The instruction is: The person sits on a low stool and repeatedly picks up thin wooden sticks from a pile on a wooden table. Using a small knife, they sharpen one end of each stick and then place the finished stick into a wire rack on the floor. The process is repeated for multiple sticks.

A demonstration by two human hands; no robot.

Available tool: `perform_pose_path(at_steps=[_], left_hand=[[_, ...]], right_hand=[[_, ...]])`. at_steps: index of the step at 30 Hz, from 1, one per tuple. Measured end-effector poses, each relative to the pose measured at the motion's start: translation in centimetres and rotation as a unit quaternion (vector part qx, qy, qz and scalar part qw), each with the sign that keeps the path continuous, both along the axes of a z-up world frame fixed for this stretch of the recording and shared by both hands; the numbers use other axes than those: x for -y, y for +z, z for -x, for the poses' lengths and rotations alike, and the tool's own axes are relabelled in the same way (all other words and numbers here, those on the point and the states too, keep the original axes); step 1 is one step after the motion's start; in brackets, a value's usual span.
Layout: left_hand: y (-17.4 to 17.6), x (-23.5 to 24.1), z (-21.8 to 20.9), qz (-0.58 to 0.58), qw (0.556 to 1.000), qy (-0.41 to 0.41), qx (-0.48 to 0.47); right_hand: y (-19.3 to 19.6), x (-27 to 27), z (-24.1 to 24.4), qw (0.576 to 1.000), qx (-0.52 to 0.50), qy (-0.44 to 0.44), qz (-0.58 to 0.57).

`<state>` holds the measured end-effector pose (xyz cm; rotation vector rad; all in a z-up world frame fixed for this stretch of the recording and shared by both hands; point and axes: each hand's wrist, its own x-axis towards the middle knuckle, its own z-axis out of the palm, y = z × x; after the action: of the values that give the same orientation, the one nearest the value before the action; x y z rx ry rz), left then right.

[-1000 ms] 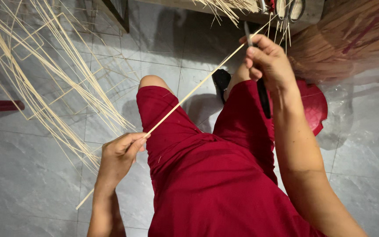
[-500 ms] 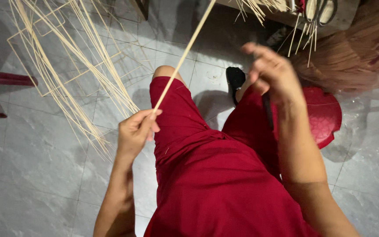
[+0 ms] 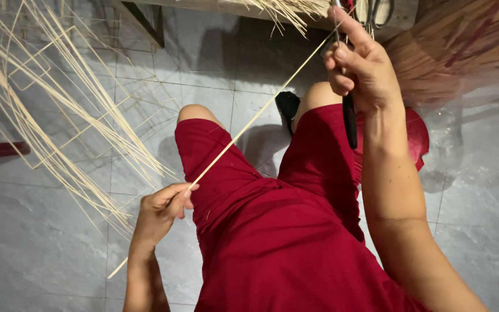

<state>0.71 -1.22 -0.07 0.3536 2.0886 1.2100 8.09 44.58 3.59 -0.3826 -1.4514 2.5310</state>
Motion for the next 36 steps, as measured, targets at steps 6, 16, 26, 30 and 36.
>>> perform_pose_path(at_steps=[6,16,26,30,36], left_hand=[[-0.2,1.2,-0.2,-0.016,0.999,0.03,0.006],[0.2,1.8,0.2,-0.044,0.999,0.002,-0.018],[0.9,2.9,0.2,-0.033,0.999,0.026,-0.033],[0.8,3.3,0.1,-0.026,0.999,0.031,-0.035],[0.5,3.4,0.0,-0.045,0.999,0.009,-0.025]], right_hand=[[0.4,0.2,0.1,0.999,0.006,0.031,-0.02],[-0.2,0.4,-0.2,0.997,0.02,0.074,-0.022],[0.0,-1.5,-0.1,0.999,0.015,-0.042,-0.016],[0.2,-2.6,-0.2,0.999,-0.004,-0.048,-0.001],[-0.8,-3.1,-0.3,0.997,-0.001,-0.071,-0.016]])
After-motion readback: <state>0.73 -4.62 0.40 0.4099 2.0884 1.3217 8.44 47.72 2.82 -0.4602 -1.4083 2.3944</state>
